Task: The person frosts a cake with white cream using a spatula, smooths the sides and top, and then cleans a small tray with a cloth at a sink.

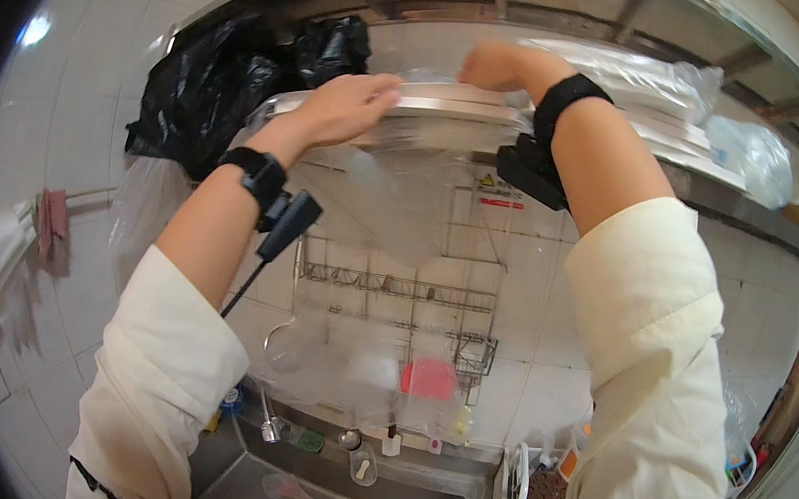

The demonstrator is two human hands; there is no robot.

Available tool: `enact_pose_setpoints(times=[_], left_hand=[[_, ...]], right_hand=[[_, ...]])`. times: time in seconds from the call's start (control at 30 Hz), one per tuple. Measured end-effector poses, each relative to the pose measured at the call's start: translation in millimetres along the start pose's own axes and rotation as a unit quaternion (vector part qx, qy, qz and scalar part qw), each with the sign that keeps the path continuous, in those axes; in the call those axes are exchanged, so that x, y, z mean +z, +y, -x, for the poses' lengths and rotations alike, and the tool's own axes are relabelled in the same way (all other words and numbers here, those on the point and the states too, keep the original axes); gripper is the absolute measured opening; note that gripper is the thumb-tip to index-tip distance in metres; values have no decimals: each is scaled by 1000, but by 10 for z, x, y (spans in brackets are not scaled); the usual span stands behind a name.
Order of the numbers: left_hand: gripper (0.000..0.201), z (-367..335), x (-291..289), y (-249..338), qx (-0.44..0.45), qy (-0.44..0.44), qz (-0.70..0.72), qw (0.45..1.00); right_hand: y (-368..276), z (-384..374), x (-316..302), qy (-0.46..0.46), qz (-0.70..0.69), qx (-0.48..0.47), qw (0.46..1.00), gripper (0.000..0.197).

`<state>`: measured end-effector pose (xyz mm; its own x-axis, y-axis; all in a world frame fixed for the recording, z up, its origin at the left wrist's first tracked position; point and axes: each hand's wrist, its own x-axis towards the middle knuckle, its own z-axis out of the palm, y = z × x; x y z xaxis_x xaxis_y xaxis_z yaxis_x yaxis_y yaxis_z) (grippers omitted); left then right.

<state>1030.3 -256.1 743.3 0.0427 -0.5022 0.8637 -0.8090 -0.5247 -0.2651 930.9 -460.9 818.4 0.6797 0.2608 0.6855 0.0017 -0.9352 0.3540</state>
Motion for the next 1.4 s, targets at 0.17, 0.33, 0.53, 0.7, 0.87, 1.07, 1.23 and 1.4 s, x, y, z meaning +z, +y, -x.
enact_pose_setpoints(times=[0.17,0.33,0.53,0.7,0.87,1.07,1.23,1.4], left_hand=[[42,47,44,-111,-22,-1,-16,1000],[43,96,63,-87,-6,44,-32,999],[41,74,28,-38,4,54,-47,997],[42,74,68,-104,2,44,-1,999],[41,-95,-205,42,-60,-58,-2,996],[42,-854,-47,1006,153,-45,67,985],[53,-1374,519,1211,197,-51,-81,976],[58,-1473,693,1307,82,-106,-26,991]], right_hand=[[71,-330,180,-29,-62,94,993,48],[189,-468,186,61,24,5,998,37],[-29,-230,41,36,-51,28,998,56],[112,411,93,206,-128,-26,970,53],[1025,1235,-147,161,115,115,973,17],[1621,1433,-16,243,157,-21,957,18],[1626,1190,10,187,289,-51,937,11],[1655,1123,-89,61,334,7,941,7]])
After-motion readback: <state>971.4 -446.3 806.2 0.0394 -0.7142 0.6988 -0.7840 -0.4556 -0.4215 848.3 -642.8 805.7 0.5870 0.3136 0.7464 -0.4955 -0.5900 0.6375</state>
